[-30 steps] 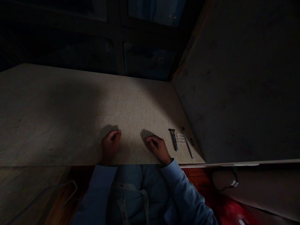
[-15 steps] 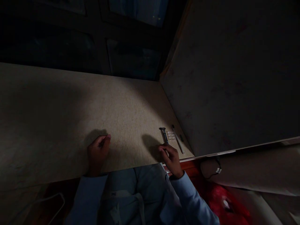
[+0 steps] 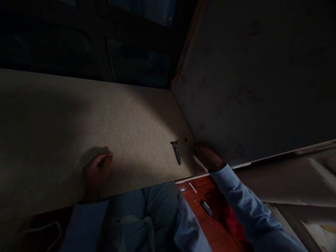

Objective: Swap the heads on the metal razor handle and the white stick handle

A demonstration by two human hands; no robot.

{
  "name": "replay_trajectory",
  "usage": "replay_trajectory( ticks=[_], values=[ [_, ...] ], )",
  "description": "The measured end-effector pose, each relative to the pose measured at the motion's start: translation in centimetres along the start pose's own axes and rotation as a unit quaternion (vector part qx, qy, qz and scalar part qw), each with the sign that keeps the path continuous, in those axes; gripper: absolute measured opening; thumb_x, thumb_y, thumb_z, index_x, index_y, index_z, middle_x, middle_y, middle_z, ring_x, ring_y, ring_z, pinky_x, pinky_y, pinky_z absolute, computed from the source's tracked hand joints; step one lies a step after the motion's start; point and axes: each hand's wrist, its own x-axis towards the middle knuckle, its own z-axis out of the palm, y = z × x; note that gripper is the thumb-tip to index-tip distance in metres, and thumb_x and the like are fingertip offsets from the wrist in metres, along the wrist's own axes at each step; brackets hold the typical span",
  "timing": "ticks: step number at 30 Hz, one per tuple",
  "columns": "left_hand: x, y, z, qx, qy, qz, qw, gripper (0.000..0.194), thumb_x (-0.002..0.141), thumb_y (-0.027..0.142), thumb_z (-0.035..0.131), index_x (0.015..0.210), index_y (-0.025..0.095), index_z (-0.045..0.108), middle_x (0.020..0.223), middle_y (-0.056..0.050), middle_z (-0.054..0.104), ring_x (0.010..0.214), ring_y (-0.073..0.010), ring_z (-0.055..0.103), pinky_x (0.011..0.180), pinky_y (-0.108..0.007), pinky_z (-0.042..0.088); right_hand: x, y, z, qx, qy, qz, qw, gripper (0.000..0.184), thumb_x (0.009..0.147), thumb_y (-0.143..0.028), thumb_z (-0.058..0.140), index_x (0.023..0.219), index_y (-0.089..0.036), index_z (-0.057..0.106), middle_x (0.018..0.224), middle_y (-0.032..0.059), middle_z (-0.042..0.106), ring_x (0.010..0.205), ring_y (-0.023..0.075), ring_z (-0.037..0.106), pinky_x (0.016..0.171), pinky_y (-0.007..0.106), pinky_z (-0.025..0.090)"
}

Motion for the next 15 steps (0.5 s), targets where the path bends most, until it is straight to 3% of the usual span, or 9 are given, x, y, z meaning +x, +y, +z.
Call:
replay_trajectory(
  ticks=[8,15],
  values=[
    [0.0,-0.3,-0.1,0.028,-0.003,0.006,1.0,0.035,0.072,0.052,0.059,0.077,0.018,0.068,0.066,0.0,0.065,0.063,-0.0144,0.059,0.059,-0.023,0.043,1.7,2.1,1.6,-0.026,-0.065,-0.018,0.997,0.031,0.089,-0.004,0.048,0.11,-0.013,0.069,0.112,0.0141,0.072,0.1,0.0223,0.068,0.09,0.03,0.048],
    [0.0,-0.6,-0.1,0.04,-0.004,0.019,0.999,0.035,0.074,0.052,0.058,0.078,0.018,0.068,0.066,0.0,0.065,0.064,-0.0142,0.059,0.061,-0.023,0.042,1.9,1.7,0.6,-0.023,-0.089,0.002,0.996,0.024,0.088,-0.01,0.053,0.105,-0.011,0.071,0.106,0.0163,0.074,0.095,0.0247,0.07,0.08,0.03,0.05]
  ],
)
